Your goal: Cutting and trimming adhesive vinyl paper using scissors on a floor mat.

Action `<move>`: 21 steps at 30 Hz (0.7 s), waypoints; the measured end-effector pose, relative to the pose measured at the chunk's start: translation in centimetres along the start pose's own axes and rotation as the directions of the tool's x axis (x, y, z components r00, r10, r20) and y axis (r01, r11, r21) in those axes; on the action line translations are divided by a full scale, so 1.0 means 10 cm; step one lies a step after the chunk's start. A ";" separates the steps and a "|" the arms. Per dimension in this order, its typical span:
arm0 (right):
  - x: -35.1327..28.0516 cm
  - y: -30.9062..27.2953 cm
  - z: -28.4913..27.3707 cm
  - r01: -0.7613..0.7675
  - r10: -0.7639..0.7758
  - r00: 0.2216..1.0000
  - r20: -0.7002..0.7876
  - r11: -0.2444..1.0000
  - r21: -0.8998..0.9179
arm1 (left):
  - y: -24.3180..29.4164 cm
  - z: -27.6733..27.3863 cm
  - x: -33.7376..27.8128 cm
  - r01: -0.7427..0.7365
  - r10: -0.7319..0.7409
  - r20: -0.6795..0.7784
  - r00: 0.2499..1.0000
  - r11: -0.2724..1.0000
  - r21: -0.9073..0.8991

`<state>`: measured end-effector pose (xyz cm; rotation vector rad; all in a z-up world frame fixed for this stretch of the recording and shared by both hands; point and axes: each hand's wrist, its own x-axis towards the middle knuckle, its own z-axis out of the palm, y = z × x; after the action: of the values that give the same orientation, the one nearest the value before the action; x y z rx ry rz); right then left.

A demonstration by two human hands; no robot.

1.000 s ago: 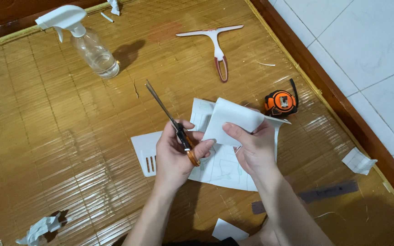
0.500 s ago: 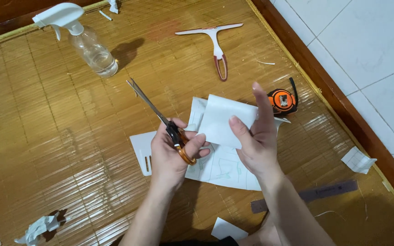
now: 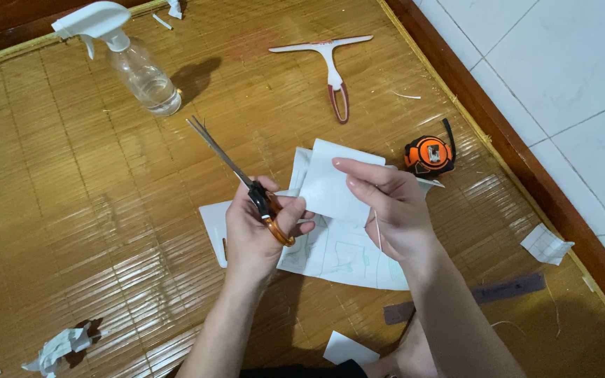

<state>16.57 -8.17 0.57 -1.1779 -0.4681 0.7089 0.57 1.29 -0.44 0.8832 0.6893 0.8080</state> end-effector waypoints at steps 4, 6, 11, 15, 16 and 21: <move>-0.04 -0.07 0.06 -0.057 0.059 0.998 0.009 0.989 -0.138 | 0.00 -0.03 0.02 -0.030 0.030 -0.006 1.000 0.999 0.011; -0.08 -0.14 0.13 -0.018 0.020 1.000 0.013 0.990 -0.137 | 0.00 -0.03 0.03 -0.035 0.035 -0.006 0.999 0.999 0.023; -0.07 -0.12 0.13 0.042 -0.039 0.999 0.027 0.987 -0.153 | 0.00 -0.02 0.02 -0.067 0.067 -0.001 0.998 0.996 0.051; -0.06 -0.06 0.04 0.040 -0.038 0.999 0.018 0.982 -0.186 | 0.02 -0.02 0.00 -0.097 0.095 0.028 0.995 0.990 0.100; -0.07 -0.04 -0.01 0.081 -0.066 0.993 0.101 0.986 -0.145 | 0.00 -0.02 0.01 -0.101 0.097 0.042 0.994 0.990 0.102; -0.09 -0.10 0.14 0.089 -0.085 0.996 0.030 0.982 -0.169 | -0.03 -0.02 0.01 -0.114 0.103 0.093 0.990 0.987 0.113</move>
<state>15.22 -8.12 2.05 -1.3025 -0.6053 0.6165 0.55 1.29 -0.77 1.0646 0.6212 0.8267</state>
